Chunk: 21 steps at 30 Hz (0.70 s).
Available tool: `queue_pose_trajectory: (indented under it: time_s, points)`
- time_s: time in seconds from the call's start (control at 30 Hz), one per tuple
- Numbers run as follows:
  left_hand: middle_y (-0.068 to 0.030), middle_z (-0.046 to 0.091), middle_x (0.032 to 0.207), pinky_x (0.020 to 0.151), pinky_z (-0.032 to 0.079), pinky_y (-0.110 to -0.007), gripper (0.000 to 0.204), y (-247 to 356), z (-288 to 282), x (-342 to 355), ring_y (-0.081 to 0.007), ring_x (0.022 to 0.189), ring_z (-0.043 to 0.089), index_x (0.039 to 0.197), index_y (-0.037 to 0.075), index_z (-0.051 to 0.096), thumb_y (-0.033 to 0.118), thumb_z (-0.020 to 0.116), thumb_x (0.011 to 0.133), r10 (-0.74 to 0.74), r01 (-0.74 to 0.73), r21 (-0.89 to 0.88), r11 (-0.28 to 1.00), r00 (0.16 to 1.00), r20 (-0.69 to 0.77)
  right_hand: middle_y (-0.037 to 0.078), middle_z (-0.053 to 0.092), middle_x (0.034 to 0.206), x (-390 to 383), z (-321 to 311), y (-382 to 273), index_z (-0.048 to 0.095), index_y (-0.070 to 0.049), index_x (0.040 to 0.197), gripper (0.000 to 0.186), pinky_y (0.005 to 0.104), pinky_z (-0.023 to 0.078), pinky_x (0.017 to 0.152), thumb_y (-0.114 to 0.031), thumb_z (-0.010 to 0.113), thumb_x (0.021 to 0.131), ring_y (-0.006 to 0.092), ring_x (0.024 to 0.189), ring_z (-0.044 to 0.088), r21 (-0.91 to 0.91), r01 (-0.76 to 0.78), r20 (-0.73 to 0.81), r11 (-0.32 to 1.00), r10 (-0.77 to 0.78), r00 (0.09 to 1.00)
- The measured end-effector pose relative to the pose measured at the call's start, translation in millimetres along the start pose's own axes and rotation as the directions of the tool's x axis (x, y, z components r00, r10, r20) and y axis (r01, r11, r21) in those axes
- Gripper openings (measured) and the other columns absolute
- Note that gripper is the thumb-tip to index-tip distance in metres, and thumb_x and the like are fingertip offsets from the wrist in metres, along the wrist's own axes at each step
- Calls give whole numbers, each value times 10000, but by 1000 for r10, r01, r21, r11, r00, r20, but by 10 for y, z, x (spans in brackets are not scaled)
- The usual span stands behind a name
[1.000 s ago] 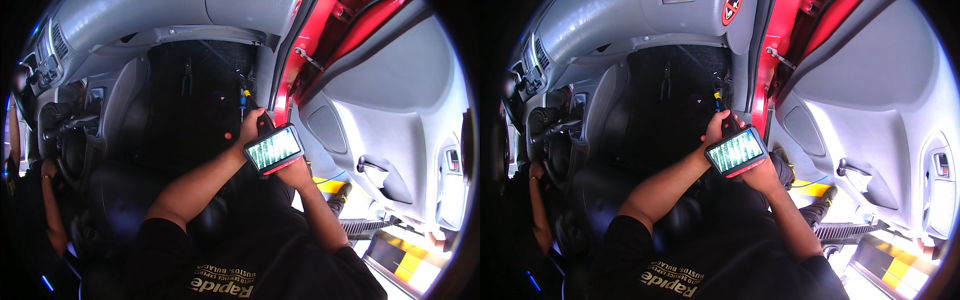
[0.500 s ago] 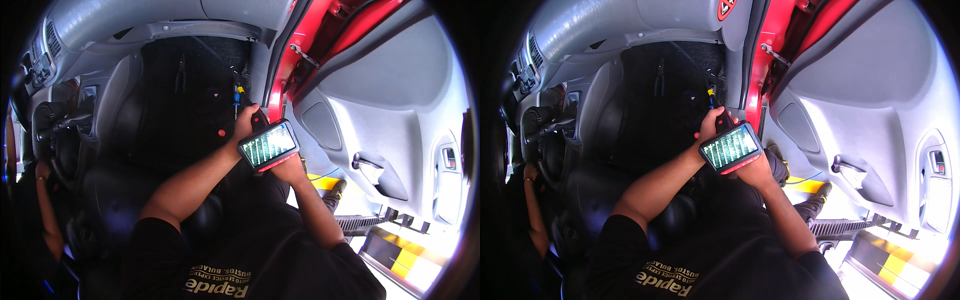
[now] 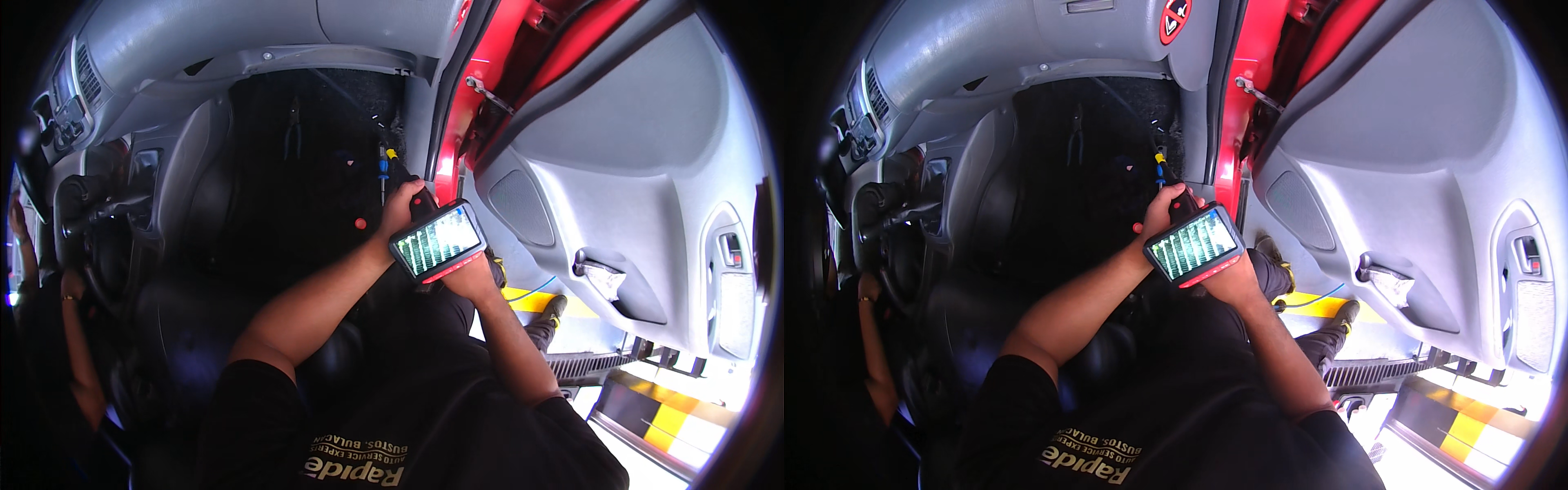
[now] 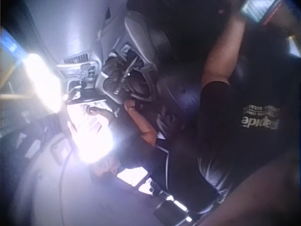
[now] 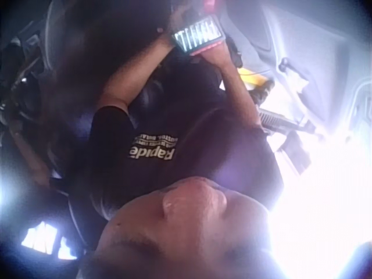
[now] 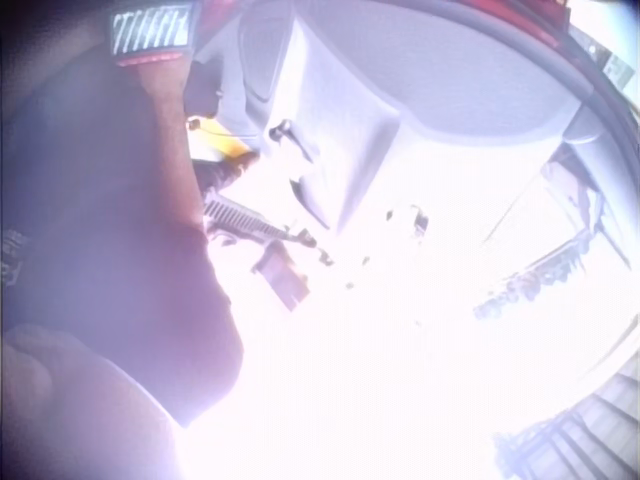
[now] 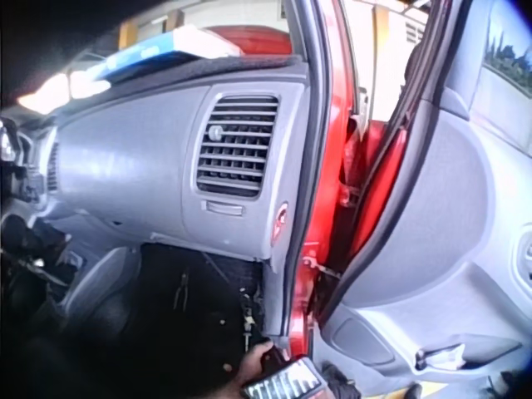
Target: The person applies refrigerant to the passenger-side dashboard area using a spray can, then uses a digital diagnostic tool to monitor readings while a second person operates the vehicle's climate controls. The person moves the diagnostic probe along the dashboard and floor area, checking for changes in the displayed data.
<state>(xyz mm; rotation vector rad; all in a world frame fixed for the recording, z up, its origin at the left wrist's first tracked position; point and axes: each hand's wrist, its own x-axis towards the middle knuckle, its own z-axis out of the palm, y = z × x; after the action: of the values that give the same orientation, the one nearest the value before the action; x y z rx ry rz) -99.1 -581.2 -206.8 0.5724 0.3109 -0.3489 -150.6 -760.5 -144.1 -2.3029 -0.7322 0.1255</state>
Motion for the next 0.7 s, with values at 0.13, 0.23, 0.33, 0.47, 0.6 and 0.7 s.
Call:
queue_pose_trajectory:
  time_s: [0.13, 0.23, 0.33, 0.47, 0.6, 0.7]
  points:
    - [-115, 680, 889, 824, 594, -418, 208, 24, 79, -17, -256, 846, 705, 974, 99, 596, 301, 644, 957, -29, 29, -28, 999, 999, -14, 138, 712, 1204, 6, 7, 54, 718, -96, 1158, 322, 459, 477, 1038, -225, 713, 863, 360, 1192, 631, -57, 59, 28, 997, -57, 998]
    - [-120, 670, 869, 824, 599, -412, 215, 3, 103, -45, -246, 823, 701, 986, 86, 589, 284, 662, 943, 25, -24, 21, 999, 998, -60, 135, 713, 1198, -14, 40, 64, 720, -106, 1157, 324, 463, 474, 1039, -223, 715, 855, 368, 1191, 629, -99, 113, -10, 989, -115, 993]
    - [-119, 669, 872, 837, 596, -401, 232, 41, 141, -62, -239, 827, 697, 996, 73, 589, 284, 666, 938, 0, 0, -6, 1000, 999, -40, 130, 716, 1189, 2, 29, 51, 722, -111, 1155, 312, 462, 478, 1030, -211, 710, 860, 364, 1182, 632, -27, 92, -35, 995, -92, 995]
    - [-122, 671, 877, 840, 592, -395, 231, 63, 170, -82, -238, 826, 696, 997, 70, 588, 282, 662, 941, -1, 1, 1, 1000, 998, -67, 122, 720, 1177, -2, 23, 43, 726, -112, 1150, 309, 460, 488, 1014, -195, 721, 853, 353, 1164, 643, 23, 41, -11, 999, -41, 999]
    - [-123, 674, 880, 837, 591, -394, 225, 34, 121, -38, -236, 827, 697, 994, 73, 590, 283, 654, 946, 7, -8, -21, 1000, 998, -54, 119, 721, 1171, 3, 11, 28, 727, -117, 1149, 310, 459, 492, 1010, -187, 727, 848, 353, 1156, 648, 6, 53, -24, 999, -53, 998]
    - [-121, 671, 877, 835, 593, -393, 218, 27, 124, -48, -233, 828, 697, 986, 79, 590, 283, 655, 945, 6, -6, -10, 1000, 999, -52, 119, 723, 1165, 0, 4, 3, 730, -116, 1142, 304, 460, 495, 1005, -188, 727, 847, 354, 1148, 652, 3, 38, -43, 999, -38, 998]
